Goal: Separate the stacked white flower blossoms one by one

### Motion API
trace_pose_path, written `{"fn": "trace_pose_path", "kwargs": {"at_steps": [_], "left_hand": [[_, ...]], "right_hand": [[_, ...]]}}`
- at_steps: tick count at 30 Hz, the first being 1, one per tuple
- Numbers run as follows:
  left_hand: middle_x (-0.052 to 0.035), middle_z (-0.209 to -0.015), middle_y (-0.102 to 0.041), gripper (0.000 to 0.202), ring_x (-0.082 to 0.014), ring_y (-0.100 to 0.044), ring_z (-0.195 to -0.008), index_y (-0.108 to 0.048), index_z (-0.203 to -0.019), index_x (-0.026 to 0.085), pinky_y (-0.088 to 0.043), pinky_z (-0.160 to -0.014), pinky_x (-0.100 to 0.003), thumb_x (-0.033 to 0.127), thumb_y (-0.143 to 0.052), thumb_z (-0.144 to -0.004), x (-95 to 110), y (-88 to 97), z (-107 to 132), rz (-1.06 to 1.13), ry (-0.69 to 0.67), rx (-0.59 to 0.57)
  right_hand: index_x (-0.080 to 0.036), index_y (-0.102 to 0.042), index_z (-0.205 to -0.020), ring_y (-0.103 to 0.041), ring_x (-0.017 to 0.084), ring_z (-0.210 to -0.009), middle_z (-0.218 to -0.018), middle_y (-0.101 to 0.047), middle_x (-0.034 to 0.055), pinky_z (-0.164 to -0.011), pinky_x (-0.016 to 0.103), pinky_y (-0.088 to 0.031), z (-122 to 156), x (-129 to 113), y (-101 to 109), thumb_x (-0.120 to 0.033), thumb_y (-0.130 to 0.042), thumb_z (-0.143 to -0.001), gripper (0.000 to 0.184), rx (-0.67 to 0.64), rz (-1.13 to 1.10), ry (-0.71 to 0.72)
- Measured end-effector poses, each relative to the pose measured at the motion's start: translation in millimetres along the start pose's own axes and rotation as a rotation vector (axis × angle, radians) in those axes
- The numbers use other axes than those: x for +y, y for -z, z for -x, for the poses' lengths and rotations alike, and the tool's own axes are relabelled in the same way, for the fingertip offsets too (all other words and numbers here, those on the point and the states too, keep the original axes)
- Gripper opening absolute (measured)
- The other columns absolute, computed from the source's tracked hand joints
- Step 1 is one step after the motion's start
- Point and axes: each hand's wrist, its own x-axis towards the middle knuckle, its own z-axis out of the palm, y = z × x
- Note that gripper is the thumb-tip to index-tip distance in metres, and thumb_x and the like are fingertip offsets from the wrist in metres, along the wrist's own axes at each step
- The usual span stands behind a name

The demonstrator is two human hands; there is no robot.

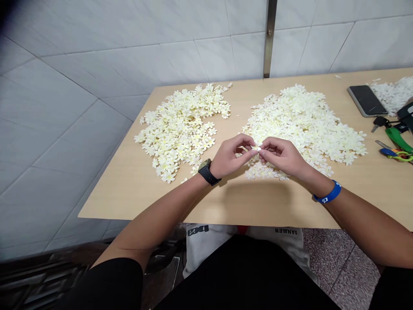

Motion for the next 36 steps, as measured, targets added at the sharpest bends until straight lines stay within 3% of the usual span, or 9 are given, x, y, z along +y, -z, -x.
{"fn": "trace_pose_path", "kwargs": {"at_steps": [7,15,21,28,32,36], "left_hand": [[-0.0065,-0.096,-0.073,0.027,-0.0126,-0.067,-0.084,-0.068,-0.097,0.018,-0.058,-0.072,-0.024,0.045,-0.064,-0.095,-4.3,1.9,-0.9,-0.113,-0.084,-0.024],[-0.0053,-0.094,-0.074,0.021,-0.0107,-0.067,-0.080,-0.068,-0.095,0.017,-0.058,-0.070,-0.021,0.038,-0.068,-0.092,-0.6,1.4,1.1,-0.065,-0.109,-0.002],[-0.0066,-0.096,-0.075,0.026,-0.0135,-0.069,-0.086,-0.070,-0.095,0.018,-0.058,-0.072,-0.023,0.044,-0.066,-0.094,0.9,1.4,1.8,-0.031,-0.042,-0.009],[-0.0049,-0.089,-0.075,0.021,-0.0117,-0.067,-0.081,-0.071,-0.091,0.017,-0.053,-0.068,-0.021,0.036,-0.064,-0.095,1.3,0.3,0.9,0.030,-0.015,0.021],[-0.0044,-0.084,-0.072,0.023,-0.0107,-0.065,-0.073,-0.068,-0.087,0.016,-0.053,-0.067,-0.022,0.038,-0.066,-0.093,-1.2,-1.9,0.2,0.150,0.065,0.058],[-0.0074,-0.103,-0.073,0.024,-0.0118,-0.068,-0.082,-0.067,-0.090,0.016,-0.056,-0.071,-0.022,0.040,-0.065,-0.093,-4.2,-0.4,-1.5,0.232,0.129,0.171]], "right_hand": [[-0.021,-0.068,-0.079,-0.065,0.017,-0.065,-0.068,-0.068,0.0028,-0.061,0.030,-0.054,-0.3,-0.6,1.4,-0.052,-0.079,-0.081,0.033,-0.004,0.030,-0.007],[-0.022,-0.068,-0.078,-0.066,0.017,-0.065,-0.068,-0.068,0.0027,-0.064,0.032,-0.056,0.3,-2.0,0.6,-0.055,-0.078,-0.082,0.035,-0.015,-0.006,-0.003],[-0.022,-0.068,-0.079,-0.065,0.017,-0.066,-0.070,-0.069,0.0028,-0.065,0.031,-0.054,0.3,-0.9,2.4,-0.050,-0.078,-0.083,0.030,-0.034,-0.027,-0.011],[-0.022,-0.068,-0.079,-0.064,0.017,-0.064,-0.068,-0.068,0.0027,-0.064,0.032,-0.055,0.3,0.1,1.5,-0.047,-0.078,-0.084,0.028,-0.032,-0.033,-0.011],[-0.021,-0.066,-0.076,-0.060,0.015,-0.061,-0.066,-0.065,0.0017,-0.059,0.030,-0.051,-0.6,0.8,0.0,-0.039,-0.077,-0.085,0.023,0.008,0.001,-0.001],[-0.021,-0.064,-0.075,-0.059,0.014,-0.060,-0.065,-0.063,0.0013,-0.058,0.029,-0.048,-2.2,1.6,1.8,-0.032,-0.075,-0.085,0.018,0.051,0.013,-0.013]]}}
